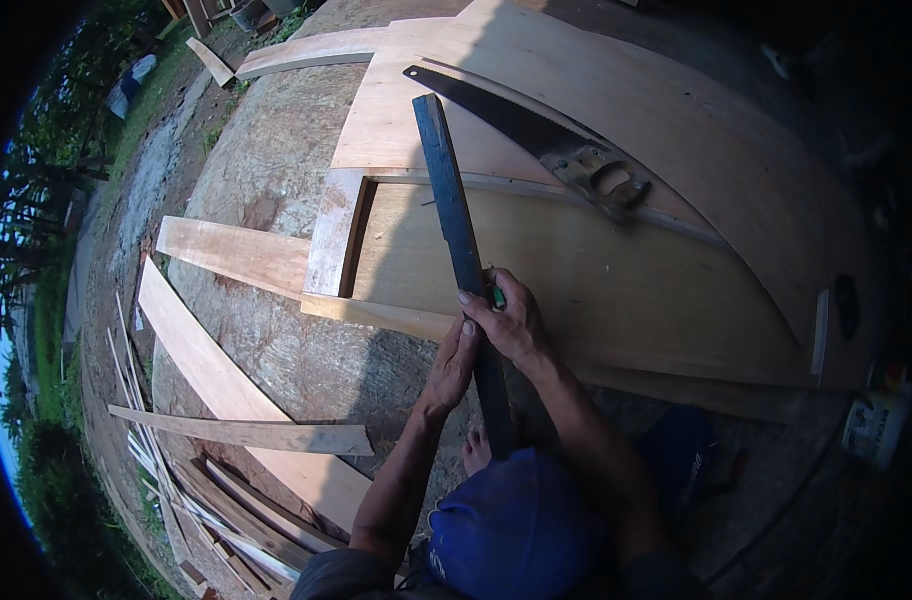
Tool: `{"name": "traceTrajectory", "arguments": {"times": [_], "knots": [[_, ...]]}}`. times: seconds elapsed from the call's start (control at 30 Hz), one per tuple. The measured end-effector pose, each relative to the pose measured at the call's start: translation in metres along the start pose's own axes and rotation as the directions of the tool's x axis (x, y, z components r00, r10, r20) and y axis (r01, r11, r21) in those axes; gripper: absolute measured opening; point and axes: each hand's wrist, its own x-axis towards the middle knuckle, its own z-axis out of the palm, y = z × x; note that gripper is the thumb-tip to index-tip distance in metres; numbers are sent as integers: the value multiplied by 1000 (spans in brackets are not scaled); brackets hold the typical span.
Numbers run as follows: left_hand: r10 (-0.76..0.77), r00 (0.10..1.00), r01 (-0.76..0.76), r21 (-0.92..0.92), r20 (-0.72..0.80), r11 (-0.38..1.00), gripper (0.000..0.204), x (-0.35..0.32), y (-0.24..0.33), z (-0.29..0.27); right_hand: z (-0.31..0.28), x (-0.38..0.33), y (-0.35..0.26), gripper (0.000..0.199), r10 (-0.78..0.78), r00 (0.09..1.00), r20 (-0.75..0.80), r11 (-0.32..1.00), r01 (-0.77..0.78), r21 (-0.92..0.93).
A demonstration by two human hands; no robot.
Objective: The person measures and marks a wooden plank using a try square and pencil, then saws the plank to size. They fit the cut piece into a wooden frame and use a hammer to tap it into place.
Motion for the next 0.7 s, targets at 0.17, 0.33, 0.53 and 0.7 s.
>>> {"name": "traceTrajectory", "arguments": {"times": [0.17, 0.33, 0.53, 0.7], "knots": [[-5, 995, 19, 144, -103, 989, 60, 20, 15, -6, -54, 17, -33, 39, -44, 989, -140, 989, 24, -146], [340, 920, -199, 516, -194, 833, 39, 27, 36, -26, -98, 20, -72, 37, -59, 998, 27, 924, 64, -377], [633, 756, -307, 945, 167, 116, 64, 45, 71, -23, -132, -5, -44, 38, -102, 969, 225, 659, 236, -714], [152, 886, -461, 869, 439, 181, 55, 65, 67, -20, -157, -27, -26, 45, 86, 921, 381, 606, 255, -753]]}}
